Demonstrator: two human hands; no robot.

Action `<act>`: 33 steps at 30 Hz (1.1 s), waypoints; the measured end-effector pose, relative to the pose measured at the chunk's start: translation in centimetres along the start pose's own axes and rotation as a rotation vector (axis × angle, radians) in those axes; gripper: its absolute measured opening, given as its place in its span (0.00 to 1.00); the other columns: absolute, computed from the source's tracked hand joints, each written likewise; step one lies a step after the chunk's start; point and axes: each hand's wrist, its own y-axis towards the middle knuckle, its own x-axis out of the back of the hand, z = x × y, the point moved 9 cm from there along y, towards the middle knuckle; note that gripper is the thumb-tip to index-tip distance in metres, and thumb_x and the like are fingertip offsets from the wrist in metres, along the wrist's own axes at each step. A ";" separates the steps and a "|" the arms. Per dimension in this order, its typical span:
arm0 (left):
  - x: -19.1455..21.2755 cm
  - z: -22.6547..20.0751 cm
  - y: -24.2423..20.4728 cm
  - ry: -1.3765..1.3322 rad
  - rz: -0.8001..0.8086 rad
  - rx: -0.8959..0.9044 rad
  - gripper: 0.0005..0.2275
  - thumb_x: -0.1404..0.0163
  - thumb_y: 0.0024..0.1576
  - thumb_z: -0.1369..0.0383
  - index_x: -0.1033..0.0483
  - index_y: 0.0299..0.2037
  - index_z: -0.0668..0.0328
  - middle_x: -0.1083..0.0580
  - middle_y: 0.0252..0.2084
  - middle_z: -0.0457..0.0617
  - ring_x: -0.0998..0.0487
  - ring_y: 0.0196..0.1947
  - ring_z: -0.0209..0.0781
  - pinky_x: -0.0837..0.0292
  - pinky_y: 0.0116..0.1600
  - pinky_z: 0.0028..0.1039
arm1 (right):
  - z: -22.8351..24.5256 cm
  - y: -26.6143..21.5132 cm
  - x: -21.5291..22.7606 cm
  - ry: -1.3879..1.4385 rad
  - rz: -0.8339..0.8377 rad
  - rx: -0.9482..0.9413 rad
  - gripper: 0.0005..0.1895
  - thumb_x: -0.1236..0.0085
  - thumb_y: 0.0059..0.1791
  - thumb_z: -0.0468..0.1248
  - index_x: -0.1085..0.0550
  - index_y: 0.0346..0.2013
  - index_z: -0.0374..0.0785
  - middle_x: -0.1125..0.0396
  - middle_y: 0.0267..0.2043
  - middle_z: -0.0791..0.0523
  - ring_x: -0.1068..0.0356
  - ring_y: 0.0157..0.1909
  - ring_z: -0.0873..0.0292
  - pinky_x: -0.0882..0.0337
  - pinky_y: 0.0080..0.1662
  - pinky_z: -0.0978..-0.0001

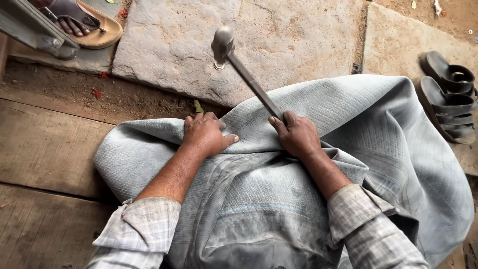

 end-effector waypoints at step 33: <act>7.0 3.1 14.0 -0.422 -0.629 0.145 0.09 0.37 0.54 0.67 0.20 0.44 0.50 0.30 0.54 0.49 0.28 0.53 0.40 0.23 0.53 0.32 | -5.8 2.3 -2.3 0.560 -0.087 -0.270 0.25 0.50 0.55 0.57 0.28 0.28 0.39 0.36 0.17 0.59 0.35 0.19 0.65 0.34 0.23 0.67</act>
